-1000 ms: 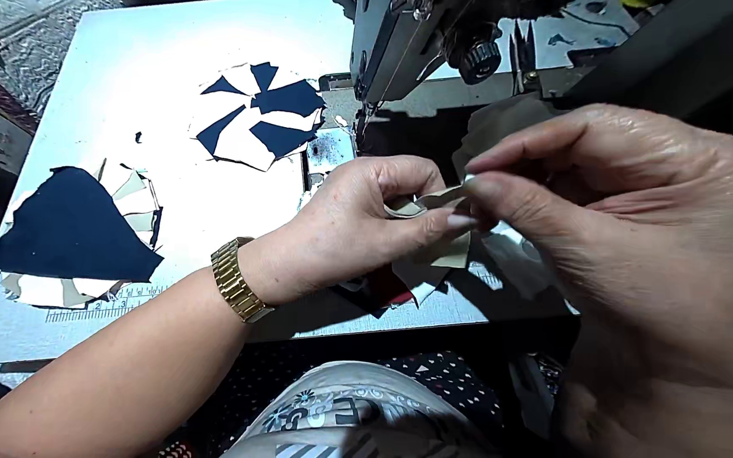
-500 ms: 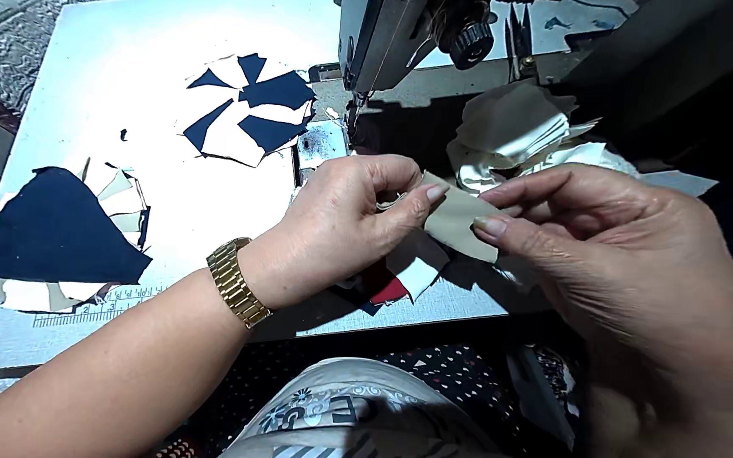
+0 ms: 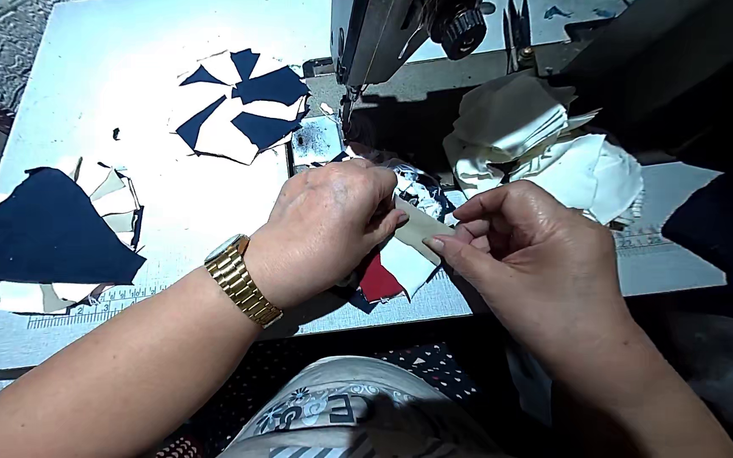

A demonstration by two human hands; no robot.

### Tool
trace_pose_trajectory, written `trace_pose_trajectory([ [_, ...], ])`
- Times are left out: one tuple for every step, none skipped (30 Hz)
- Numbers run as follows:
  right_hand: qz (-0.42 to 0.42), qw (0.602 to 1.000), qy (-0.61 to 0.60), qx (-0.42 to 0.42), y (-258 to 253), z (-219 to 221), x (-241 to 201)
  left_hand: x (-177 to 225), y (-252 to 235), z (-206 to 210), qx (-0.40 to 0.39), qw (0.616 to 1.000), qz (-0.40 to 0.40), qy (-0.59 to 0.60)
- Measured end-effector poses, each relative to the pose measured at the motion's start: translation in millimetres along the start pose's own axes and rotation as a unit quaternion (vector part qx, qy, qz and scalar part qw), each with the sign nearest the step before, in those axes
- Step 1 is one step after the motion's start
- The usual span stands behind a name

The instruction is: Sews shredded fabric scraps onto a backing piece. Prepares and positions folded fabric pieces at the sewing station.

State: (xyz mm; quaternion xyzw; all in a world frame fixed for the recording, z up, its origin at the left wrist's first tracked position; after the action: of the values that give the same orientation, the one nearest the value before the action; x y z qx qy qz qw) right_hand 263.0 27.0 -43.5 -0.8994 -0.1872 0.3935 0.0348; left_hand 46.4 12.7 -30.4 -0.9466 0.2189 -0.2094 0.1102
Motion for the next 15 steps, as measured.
trace_pose_trajectory([
  [-0.008, 1.0, 0.017, 0.002, -0.2, 0.0, -0.3, 0.5, 0.1, -0.6, 0.004, 1.0, -0.002, -0.008],
  [-0.015, 0.999, 0.028, 0.005, -0.6, -1.0, -0.6, 1.1, 0.2, -1.6, 0.016, 1.0, -0.002, -0.011],
  [-0.024, 0.999, 0.035, 0.011, -1.1, -3.1, -0.8, 1.5, 0.1, -2.3, 0.033, 0.999, 0.0, -0.012],
  [-0.039, 0.998, 0.039, 0.018, -1.6, -5.9, -1.2, 2.0, 0.2, -3.1, 0.05, 0.999, 0.005, -0.008],
  [-0.058, 0.997, 0.036, 0.024, -1.9, -8.5, -1.6, 2.6, 0.4, -3.9, 0.065, 0.998, 0.013, -0.001],
  [-0.085, 0.995, 0.033, 0.026, -2.3, -9.9, -2.1, 3.3, 0.7, -4.5, 0.073, 0.997, 0.022, 0.01],
  [-0.115, 0.993, 0.032, 0.025, -2.7, -9.6, -2.9, 4.0, 1.2, -4.6, 0.074, 0.997, 0.029, 0.02],
  [-0.142, 0.989, 0.034, 0.018, -2.8, -7.3, -3.9, 4.4, 1.6, -4.3, 0.066, 0.997, 0.033, 0.026],
  [-0.162, 0.986, 0.042, 0.006, -2.3, -3.3, -4.7, 4.6, 2.0, -3.8, 0.052, 0.998, 0.034, 0.024],
  [-0.172, 0.984, 0.054, -0.007, -1.2, 1.8, -4.7, 4.4, 2.5, -3.1, 0.034, 0.999, 0.032, 0.016],
  [-0.177, 0.982, 0.069, -0.016, 0.5, 6.8, -4.3, 3.7, 2.7, -2.2, 0.013, 0.999, 0.029, 0.006],
  [-0.18, 0.98, 0.084, -0.025, 2.3, 10.1, -3.8, 2.4, 2.8, -1.3, -0.005, 1.0, 0.026, -0.002],
  [-0.185, 0.978, 0.095, -0.032, 3.8, 11.1, -3.7, 1.0, 2.9, -1.1, -0.017, 1.0, 0.022, -0.005],
  [-0.187, 0.977, 0.097, -0.044, 5.6, 9.4, -3.6, -0.1, 3.2, -1.8, -0.024, 0.999, 0.022, -0.003],
  [-0.187, 0.976, 0.091, -0.061, 7.5, 5.1, -3.5, -1.2, 3.7, -2.6, -0.024, 0.999, 0.025, 0.003],
])
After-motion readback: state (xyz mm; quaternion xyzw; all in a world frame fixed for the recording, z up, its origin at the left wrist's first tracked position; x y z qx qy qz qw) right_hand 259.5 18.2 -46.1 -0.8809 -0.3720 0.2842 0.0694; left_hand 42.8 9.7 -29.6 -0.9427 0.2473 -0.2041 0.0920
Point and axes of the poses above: each hand's wrist, its own y-axis away from the middle knuckle, its own z-axis out of the palm, x = y × z, the point moved 1 cm from there along -y, towards the middle knuckle, and after that the axes turned 6 degrees about z, right-handed, at the moved point
